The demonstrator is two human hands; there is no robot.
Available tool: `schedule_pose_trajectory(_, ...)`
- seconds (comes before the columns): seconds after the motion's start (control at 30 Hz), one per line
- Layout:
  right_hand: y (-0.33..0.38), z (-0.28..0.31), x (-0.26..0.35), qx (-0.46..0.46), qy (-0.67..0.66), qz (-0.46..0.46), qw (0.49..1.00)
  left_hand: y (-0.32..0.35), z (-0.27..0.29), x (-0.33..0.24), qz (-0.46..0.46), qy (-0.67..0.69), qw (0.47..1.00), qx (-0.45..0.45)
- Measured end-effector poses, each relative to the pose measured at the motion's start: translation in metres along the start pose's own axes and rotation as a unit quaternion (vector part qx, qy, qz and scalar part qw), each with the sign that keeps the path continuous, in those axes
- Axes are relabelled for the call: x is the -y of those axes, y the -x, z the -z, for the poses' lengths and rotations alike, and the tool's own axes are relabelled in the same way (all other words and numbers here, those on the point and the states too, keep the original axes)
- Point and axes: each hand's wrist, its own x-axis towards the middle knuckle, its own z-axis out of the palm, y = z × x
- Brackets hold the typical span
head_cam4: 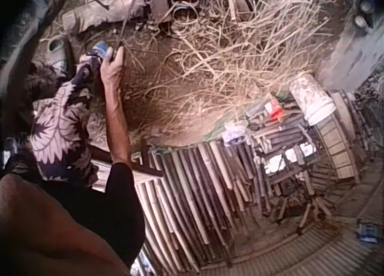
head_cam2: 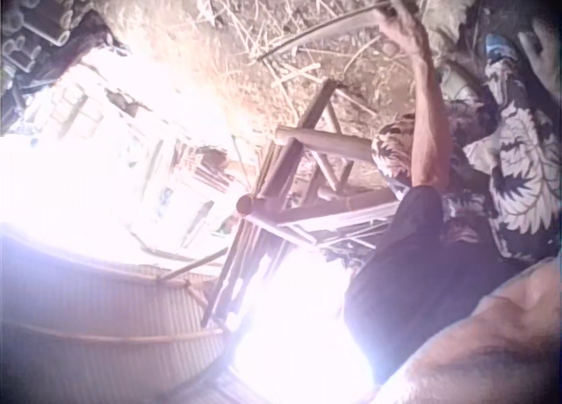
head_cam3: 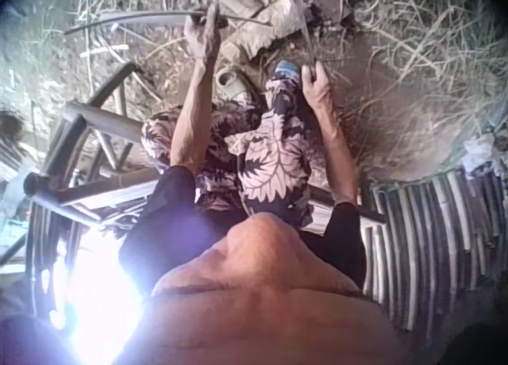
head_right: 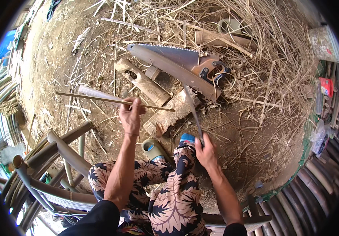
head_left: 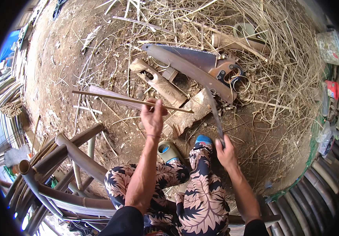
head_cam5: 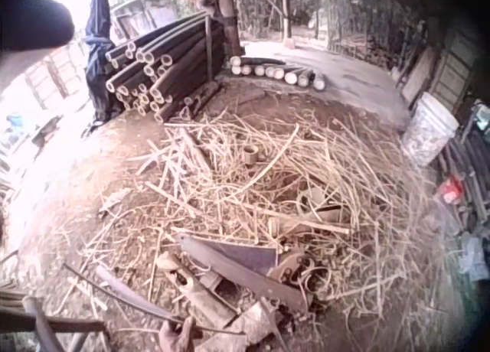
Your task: The person shaves thin strips of bamboo using a knife while seated on the ground, then places them into the framework of a bamboo chair.
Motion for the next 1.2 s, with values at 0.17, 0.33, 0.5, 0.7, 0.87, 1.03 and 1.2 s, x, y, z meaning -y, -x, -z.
schedule_pose_trajectory(0.17,-0.055,-0.050,0.001,-0.072,0.028,0.128,0.989,0.035,-0.030,0.008,-0.096,-0.119,0.983,0.100)
schedule_pose_trajectory(0.33,-0.071,-0.061,-0.012,-0.002,0.123,0.094,0.988,0.038,-0.033,0.012,-0.209,-0.211,0.946,0.127)
schedule_pose_trajectory(0.5,-0.074,-0.052,-0.007,-0.004,0.093,0.142,0.985,0.047,-0.031,0.002,-0.228,-0.277,0.923,0.139)
schedule_pose_trajectory(0.7,-0.078,-0.067,0.001,-0.124,0.024,0.262,0.957,0.054,-0.038,0.001,-0.244,-0.298,0.913,0.132)
schedule_pose_trajectory(0.87,-0.093,-0.068,-0.028,0.073,0.061,0.068,0.993,0.050,-0.046,0.000,-0.262,-0.304,0.907,0.128)
schedule_pose_trajectory(1.03,-0.081,-0.058,-0.002,0.001,0.007,0.172,0.985,0.049,-0.042,0.006,-0.278,-0.296,0.907,0.113)
schedule_pose_trajectory(1.2,-0.083,-0.071,-0.008,-0.089,0.030,0.254,0.963,0.048,-0.037,0.002,-0.262,-0.295,0.910,0.126)
